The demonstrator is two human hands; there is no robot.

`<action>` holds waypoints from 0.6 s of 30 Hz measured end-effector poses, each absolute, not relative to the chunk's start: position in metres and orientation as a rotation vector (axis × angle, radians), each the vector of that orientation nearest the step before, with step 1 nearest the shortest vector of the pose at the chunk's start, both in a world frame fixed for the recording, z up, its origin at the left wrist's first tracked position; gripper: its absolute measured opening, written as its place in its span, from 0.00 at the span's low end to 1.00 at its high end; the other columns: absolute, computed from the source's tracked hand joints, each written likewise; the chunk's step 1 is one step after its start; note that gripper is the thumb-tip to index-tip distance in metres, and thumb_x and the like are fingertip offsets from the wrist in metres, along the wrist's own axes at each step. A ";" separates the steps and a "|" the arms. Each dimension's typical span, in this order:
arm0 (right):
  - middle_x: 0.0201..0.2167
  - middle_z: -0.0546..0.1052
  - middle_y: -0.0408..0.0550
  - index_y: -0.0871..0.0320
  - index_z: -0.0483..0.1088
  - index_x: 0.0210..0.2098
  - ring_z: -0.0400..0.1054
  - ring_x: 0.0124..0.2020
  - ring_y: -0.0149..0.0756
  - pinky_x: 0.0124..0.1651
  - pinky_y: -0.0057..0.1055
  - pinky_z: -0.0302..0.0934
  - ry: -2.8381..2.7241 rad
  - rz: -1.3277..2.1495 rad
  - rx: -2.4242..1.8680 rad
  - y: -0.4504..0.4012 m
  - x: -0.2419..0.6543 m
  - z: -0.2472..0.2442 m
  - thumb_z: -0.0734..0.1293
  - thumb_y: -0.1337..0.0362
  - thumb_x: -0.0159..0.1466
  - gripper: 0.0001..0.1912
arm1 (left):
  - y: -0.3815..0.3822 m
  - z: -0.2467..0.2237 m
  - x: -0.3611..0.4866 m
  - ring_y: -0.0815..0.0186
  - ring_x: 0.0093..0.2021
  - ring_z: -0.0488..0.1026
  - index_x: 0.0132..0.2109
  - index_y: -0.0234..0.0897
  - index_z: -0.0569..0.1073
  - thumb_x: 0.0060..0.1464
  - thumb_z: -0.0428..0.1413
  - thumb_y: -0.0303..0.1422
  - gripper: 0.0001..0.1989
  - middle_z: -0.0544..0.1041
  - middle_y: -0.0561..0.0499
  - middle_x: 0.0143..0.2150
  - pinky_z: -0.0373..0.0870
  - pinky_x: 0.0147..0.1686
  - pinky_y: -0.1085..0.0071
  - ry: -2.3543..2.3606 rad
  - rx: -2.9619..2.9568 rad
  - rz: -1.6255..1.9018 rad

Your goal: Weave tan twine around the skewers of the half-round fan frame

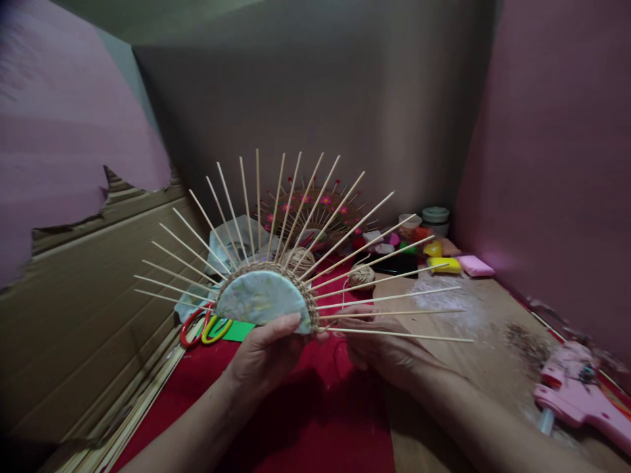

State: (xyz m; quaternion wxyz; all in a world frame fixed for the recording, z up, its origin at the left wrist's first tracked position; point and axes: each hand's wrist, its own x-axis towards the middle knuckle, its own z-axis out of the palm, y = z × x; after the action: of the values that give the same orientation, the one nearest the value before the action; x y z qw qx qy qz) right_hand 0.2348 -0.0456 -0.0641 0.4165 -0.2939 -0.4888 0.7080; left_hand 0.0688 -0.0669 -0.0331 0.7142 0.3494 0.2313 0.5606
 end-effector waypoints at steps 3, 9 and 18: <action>0.20 0.66 0.42 0.62 0.71 0.28 0.51 0.16 0.22 0.18 0.25 0.44 -1.191 1.794 -0.711 -0.045 0.233 -0.065 0.67 0.61 0.55 0.08 | -0.068 -0.033 0.069 0.65 0.30 0.71 0.31 0.26 0.76 0.46 0.54 0.24 0.07 0.76 0.45 0.29 0.69 0.34 0.67 0.514 0.802 1.218; 0.11 0.58 0.35 0.59 0.69 0.27 0.45 0.12 0.22 0.15 0.23 0.42 -1.047 1.827 -0.681 -0.043 0.229 -0.068 0.68 0.61 0.54 0.07 | -0.069 -0.039 0.069 0.64 0.33 0.71 0.32 0.26 0.77 0.49 0.52 0.23 0.08 0.77 0.45 0.31 0.67 0.39 0.67 0.529 0.840 1.206; 0.10 0.58 0.34 0.59 0.70 0.29 0.45 0.12 0.21 0.16 0.23 0.44 -0.952 1.856 -0.619 -0.039 0.228 -0.077 0.69 0.63 0.53 0.06 | -0.070 -0.041 0.077 0.65 0.34 0.71 0.34 0.26 0.77 0.50 0.50 0.23 0.10 0.77 0.45 0.31 0.66 0.40 0.69 0.478 0.870 1.190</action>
State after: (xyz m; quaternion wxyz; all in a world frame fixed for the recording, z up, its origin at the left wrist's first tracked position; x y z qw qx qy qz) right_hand 0.2278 -0.0390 -0.0766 0.4642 -0.2521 -0.3876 0.7555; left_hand 0.0768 -0.0702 -0.0412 0.7144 0.3929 0.2158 0.5374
